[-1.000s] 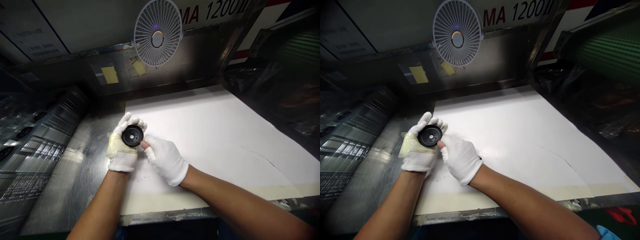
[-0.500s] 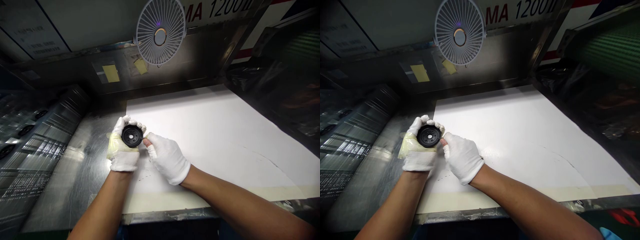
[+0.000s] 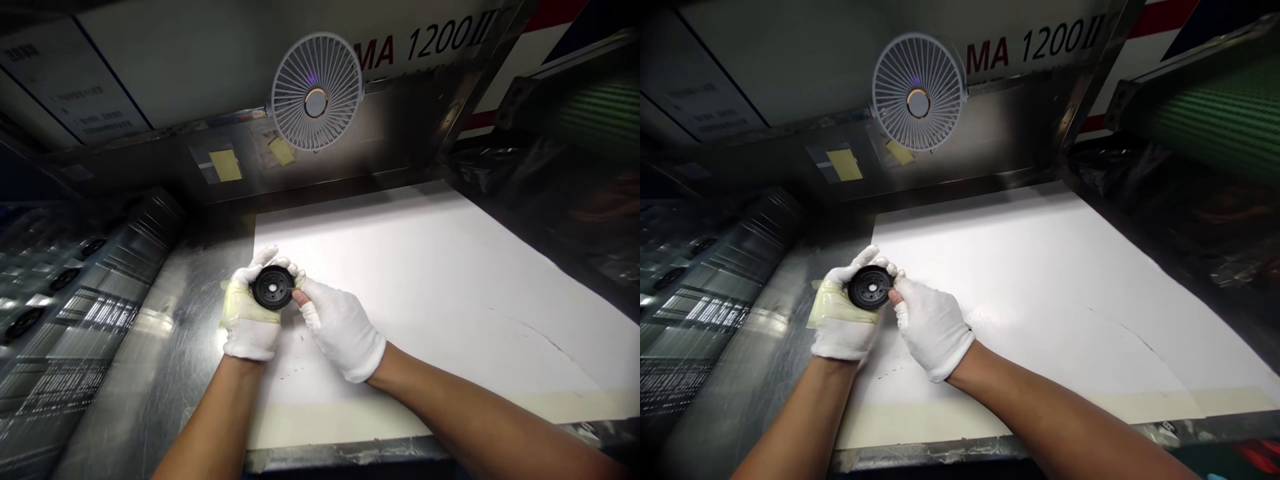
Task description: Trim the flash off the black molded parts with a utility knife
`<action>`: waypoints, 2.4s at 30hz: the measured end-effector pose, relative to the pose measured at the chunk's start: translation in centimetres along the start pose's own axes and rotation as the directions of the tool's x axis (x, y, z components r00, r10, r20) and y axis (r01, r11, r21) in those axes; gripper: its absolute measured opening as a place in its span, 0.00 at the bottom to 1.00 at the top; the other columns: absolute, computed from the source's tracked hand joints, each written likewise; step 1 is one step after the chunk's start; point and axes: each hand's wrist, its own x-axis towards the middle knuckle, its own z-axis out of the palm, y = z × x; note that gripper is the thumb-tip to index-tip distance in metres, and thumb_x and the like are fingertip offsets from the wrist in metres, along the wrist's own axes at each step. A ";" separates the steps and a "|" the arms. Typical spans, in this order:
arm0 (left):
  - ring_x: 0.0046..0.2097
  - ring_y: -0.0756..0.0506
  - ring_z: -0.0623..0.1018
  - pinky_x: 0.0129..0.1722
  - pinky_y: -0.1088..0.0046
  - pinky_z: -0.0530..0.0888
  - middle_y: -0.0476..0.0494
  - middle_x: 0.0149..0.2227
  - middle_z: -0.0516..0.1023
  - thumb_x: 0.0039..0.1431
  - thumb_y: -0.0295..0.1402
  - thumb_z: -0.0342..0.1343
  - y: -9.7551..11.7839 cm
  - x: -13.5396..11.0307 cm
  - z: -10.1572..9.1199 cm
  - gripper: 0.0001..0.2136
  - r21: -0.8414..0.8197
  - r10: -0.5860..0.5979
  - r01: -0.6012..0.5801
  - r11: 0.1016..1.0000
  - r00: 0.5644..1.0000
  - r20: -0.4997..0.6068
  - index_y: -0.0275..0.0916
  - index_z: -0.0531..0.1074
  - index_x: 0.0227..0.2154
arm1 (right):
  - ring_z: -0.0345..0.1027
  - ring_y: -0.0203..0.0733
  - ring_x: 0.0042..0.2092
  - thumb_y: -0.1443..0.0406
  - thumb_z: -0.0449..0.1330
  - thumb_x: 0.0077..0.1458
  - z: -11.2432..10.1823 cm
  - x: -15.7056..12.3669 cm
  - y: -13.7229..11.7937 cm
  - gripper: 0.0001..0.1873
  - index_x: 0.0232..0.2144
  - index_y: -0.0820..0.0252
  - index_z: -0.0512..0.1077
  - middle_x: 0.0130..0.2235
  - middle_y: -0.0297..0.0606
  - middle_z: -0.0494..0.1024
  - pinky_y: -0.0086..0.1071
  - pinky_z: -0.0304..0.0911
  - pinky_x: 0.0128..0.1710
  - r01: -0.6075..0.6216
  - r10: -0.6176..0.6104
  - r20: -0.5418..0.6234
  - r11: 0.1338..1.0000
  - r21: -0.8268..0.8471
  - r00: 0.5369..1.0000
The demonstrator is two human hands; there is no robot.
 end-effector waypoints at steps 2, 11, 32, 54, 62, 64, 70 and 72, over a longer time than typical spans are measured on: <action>0.30 0.48 0.71 0.32 0.68 0.71 0.45 0.27 0.69 0.50 0.30 0.50 0.0 0.1 0.3 0.06 -0.020 0.023 -0.024 1.000 1.000 -0.011 0.35 0.69 0.30 | 0.66 0.39 0.34 0.62 0.42 0.63 -0.1 0.1 0.0 0.12 0.39 0.55 0.64 0.35 0.33 0.73 0.29 0.54 0.32 -0.011 0.011 0.010 1.000 -0.005 1.000; 0.30 0.51 0.71 0.37 0.72 0.71 0.50 0.25 0.68 0.50 0.30 0.55 -0.4 0.4 0.6 0.02 -0.119 0.093 -0.103 0.987 0.992 -0.085 0.37 0.67 0.27 | 0.64 0.37 0.31 0.62 0.44 0.61 0.5 -0.3 -1.4 0.11 0.32 0.56 0.65 0.32 0.32 0.72 0.29 0.51 0.29 0.030 -0.029 0.046 0.999 -0.040 0.999; 0.31 0.53 0.69 0.40 0.72 0.69 0.52 0.25 0.67 0.52 0.28 0.52 -0.5 0.6 -0.2 0.02 -0.112 0.180 -0.187 0.976 0.982 -0.064 0.36 0.67 0.26 | 0.64 0.37 0.30 0.62 0.44 0.61 1.0 -0.2 -1.6 0.11 0.31 0.56 0.63 0.31 0.30 0.72 0.29 0.50 0.27 0.031 -0.030 0.047 0.999 -0.028 0.998; 0.31 0.52 0.69 0.37 0.71 0.69 0.51 0.26 0.67 0.54 0.31 0.52 -0.4 0.5 -0.1 0.04 -0.084 0.174 -0.177 0.981 0.984 -0.039 0.35 0.69 0.28 | 0.63 0.36 0.28 0.62 0.44 0.61 0.6 0.2 -0.8 0.10 0.31 0.56 0.62 0.30 0.29 0.71 0.30 0.48 0.26 -0.005 0.004 -0.012 0.996 -0.091 1.000; 0.31 0.52 0.69 0.38 0.71 0.69 0.51 0.25 0.67 0.52 0.31 0.54 -0.5 0.4 0.2 0.04 -0.066 0.225 -0.228 0.971 0.973 -0.055 0.36 0.69 0.28 | 0.63 0.36 0.29 0.62 0.44 0.62 0.3 -0.1 -1.2 0.11 0.31 0.56 0.63 0.31 0.31 0.71 0.28 0.49 0.27 0.016 -0.016 0.022 1.000 -0.020 1.000; 0.31 0.52 0.69 0.38 0.71 0.69 0.51 0.25 0.67 0.52 0.31 0.54 -0.5 0.4 0.1 0.04 -0.084 0.210 -0.216 0.973 0.975 -0.075 0.36 0.69 0.28 | 0.64 0.36 0.31 0.62 0.44 0.61 0.4 -0.1 -1.3 0.10 0.32 0.56 0.64 0.31 0.30 0.71 0.28 0.50 0.28 0.032 -0.032 0.029 0.999 0.006 0.999; 0.31 0.52 0.70 0.39 0.70 0.69 0.51 0.26 0.68 0.51 0.31 0.55 -0.2 0.3 0.0 0.03 -0.078 0.223 -0.228 0.970 0.972 -0.069 0.36 0.69 0.28 | 0.62 0.35 0.30 0.63 0.43 0.62 0.4 0.0 -1.0 0.11 0.32 0.56 0.63 0.31 0.30 0.70 0.27 0.51 0.29 -0.002 0.002 0.006 0.998 0.057 1.000; 0.31 0.52 0.70 0.39 0.70 0.69 0.51 0.25 0.68 0.51 0.31 0.55 -0.2 0.3 0.1 0.04 -0.081 0.217 -0.223 0.971 0.973 -0.073 0.36 0.69 0.27 | 0.62 0.34 0.29 0.63 0.43 0.62 0.3 0.1 -1.0 0.11 0.31 0.57 0.63 0.30 0.30 0.70 0.27 0.51 0.29 -0.012 0.012 0.001 0.999 0.046 1.000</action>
